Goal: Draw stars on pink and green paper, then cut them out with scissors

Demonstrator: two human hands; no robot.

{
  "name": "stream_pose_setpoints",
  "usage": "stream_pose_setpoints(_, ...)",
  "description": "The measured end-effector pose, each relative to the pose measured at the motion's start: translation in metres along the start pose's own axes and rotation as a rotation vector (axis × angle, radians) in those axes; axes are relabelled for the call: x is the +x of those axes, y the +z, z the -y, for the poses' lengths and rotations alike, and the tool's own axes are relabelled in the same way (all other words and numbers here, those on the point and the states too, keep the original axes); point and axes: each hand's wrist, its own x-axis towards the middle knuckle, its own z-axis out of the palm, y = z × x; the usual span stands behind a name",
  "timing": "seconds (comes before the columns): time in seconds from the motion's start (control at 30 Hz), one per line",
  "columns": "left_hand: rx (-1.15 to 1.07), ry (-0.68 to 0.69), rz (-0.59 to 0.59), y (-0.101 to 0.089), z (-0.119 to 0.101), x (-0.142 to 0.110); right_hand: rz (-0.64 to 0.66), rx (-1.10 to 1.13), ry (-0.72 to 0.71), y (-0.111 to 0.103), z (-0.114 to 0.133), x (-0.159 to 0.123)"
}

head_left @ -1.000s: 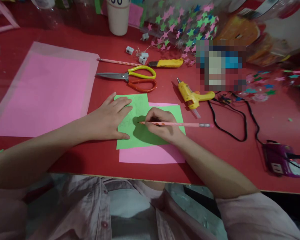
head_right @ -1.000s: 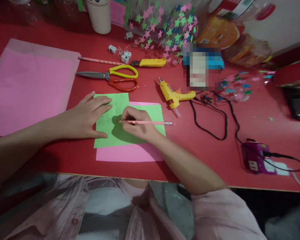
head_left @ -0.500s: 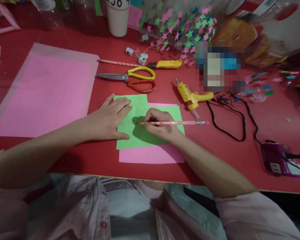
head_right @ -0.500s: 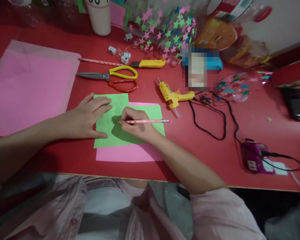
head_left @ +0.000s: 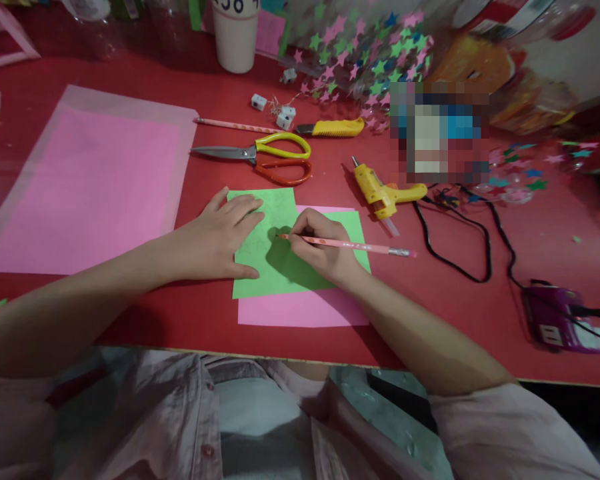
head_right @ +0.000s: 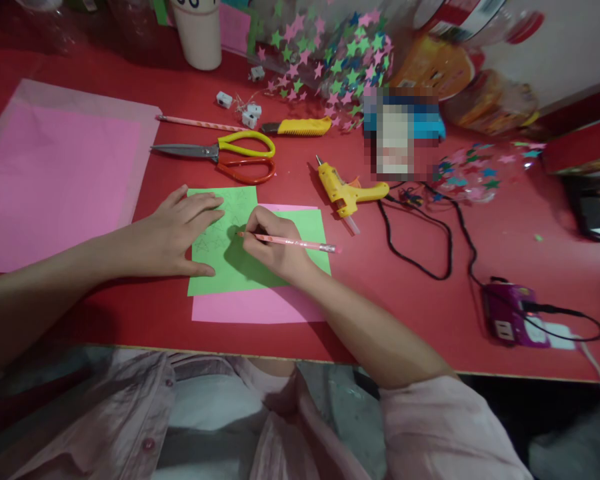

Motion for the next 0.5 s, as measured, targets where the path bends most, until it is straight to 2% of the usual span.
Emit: stream_pose_setpoints(0.5, -0.007, 0.026, -0.034, 0.0020, 0.0026, -0.0002, 0.026, -0.014, -0.012, -0.0016, 0.0007, 0.0013)
